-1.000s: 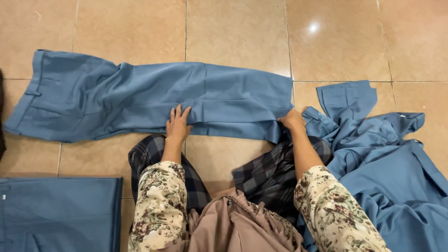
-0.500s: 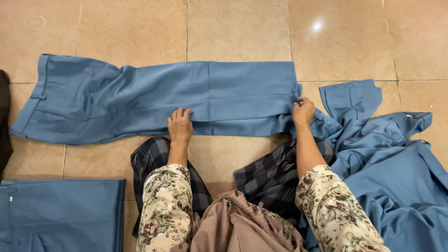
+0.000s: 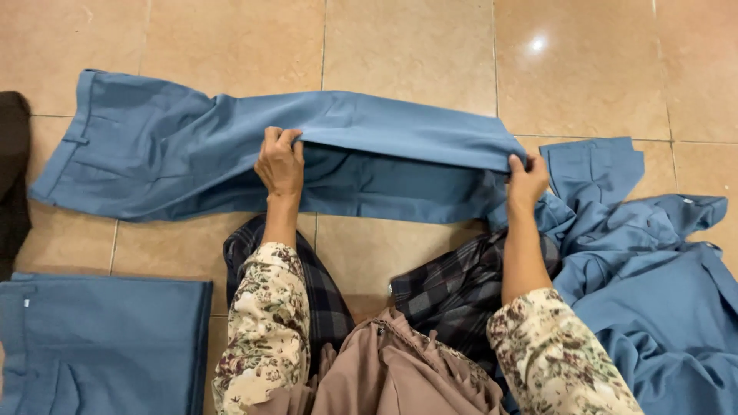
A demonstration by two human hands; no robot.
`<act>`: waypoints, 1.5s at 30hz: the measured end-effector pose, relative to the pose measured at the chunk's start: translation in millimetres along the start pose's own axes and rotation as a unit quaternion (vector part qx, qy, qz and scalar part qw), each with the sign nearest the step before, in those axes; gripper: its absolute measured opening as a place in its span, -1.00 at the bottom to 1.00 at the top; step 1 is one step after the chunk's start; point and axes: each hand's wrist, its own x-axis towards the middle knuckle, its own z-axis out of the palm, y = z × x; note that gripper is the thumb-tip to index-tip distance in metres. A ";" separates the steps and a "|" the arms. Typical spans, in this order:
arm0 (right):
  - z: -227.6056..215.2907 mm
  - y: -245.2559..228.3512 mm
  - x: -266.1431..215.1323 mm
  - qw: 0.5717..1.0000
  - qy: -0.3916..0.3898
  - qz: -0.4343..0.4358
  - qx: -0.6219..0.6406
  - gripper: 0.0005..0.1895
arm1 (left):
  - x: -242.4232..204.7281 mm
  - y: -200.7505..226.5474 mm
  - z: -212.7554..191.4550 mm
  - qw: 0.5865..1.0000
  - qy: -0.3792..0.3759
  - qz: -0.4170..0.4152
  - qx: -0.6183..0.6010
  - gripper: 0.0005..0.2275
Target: Folding blue trousers into neat squares on a tiled floor.
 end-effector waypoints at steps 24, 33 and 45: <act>25.9 89.9 11.5 0.952 -0.090 0.291 0.012 -0.64 | -90.6 -24.5 26.4 0.968 -0.246 -0.036 -0.042 -0.88; 27.7 130.3 12.4 0.911 -0.227 0.343 0.006 -0.31 | -105.3 -17.4 15.2 0.970 -0.225 -0.077 -0.048 -0.90; 42.0 126.3 5.9 0.909 -0.269 0.278 -0.154 -0.29 | -158.1 -18.9 96.2 0.757 -0.301 -0.463 -0.349 -0.59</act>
